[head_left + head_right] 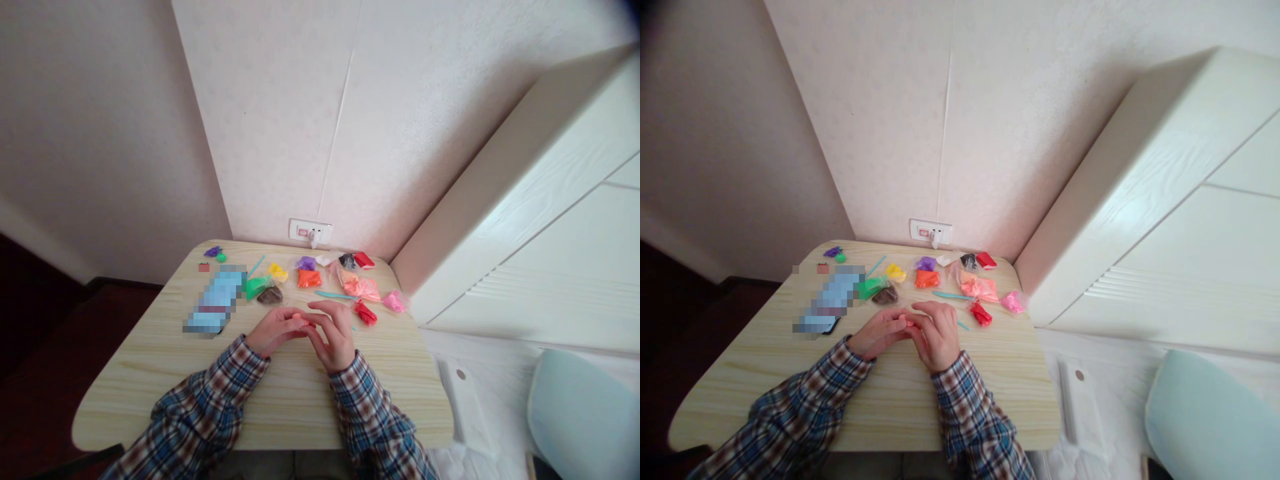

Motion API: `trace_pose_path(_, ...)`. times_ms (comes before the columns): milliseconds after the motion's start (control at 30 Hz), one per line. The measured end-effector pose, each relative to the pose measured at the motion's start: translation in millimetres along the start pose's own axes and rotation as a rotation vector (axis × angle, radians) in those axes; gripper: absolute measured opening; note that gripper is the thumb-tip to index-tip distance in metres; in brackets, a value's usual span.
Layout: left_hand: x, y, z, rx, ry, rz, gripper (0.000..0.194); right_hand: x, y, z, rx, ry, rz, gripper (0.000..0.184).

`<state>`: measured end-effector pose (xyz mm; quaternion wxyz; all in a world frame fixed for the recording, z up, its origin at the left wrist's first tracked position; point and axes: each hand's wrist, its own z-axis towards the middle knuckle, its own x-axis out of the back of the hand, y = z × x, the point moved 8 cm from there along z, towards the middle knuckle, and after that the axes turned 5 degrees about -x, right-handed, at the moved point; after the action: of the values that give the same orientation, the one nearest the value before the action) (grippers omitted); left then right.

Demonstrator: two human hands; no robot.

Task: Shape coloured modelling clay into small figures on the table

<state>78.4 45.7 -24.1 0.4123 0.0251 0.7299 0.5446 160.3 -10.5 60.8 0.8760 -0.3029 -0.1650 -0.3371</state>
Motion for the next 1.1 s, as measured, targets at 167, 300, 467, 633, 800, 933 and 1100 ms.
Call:
trace_pose_path(167, -0.5, 0.8, 0.2, -0.01, -0.008, 0.011, 0.021, -3.4, 1.1, 1.2, 0.001, -0.033, -0.007, 0.02)
trace_pose_path(300, -5.6, 1.0, 0.1, -0.002, -0.059, -0.023, 0.02, -4.4, 2.3, 0.8, 0.0, -0.039, -0.016, 0.017)
trace_pose_path(467, -5.3, 1.1, 0.2, -0.021, -0.066, -0.006, 0.018, -6.1, 1.4, -1.1, 0.015, -0.04, -0.026, 0.016)
trace_pose_path(633, -4.6, 0.3, 0.0, -0.014, -0.066, 0.012, 0.024, -6.0, 0.6, -0.1, 0.015, -0.04, -0.03, 0.018)
trace_pose_path(800, -6.5, 0.1, -0.4, -0.005, -0.085, 0.005, 0.025, -5.8, -0.5, 2.1, 0.026, -0.054, -0.031, 0.017)
trace_pose_path(933, -1.7, -2.0, 0.0, 0.007, -0.039, 0.027, 0.029, -2.4, -1.0, 0.9, 0.039, -0.014, -0.046, 0.016)
trace_pose_path(1100, 4.1, -3.5, 0.5, 0.001, -0.006, 0.026, 0.031, -2.6, -2.0, -1.3, 0.066, -0.006, -0.109, 0.021)
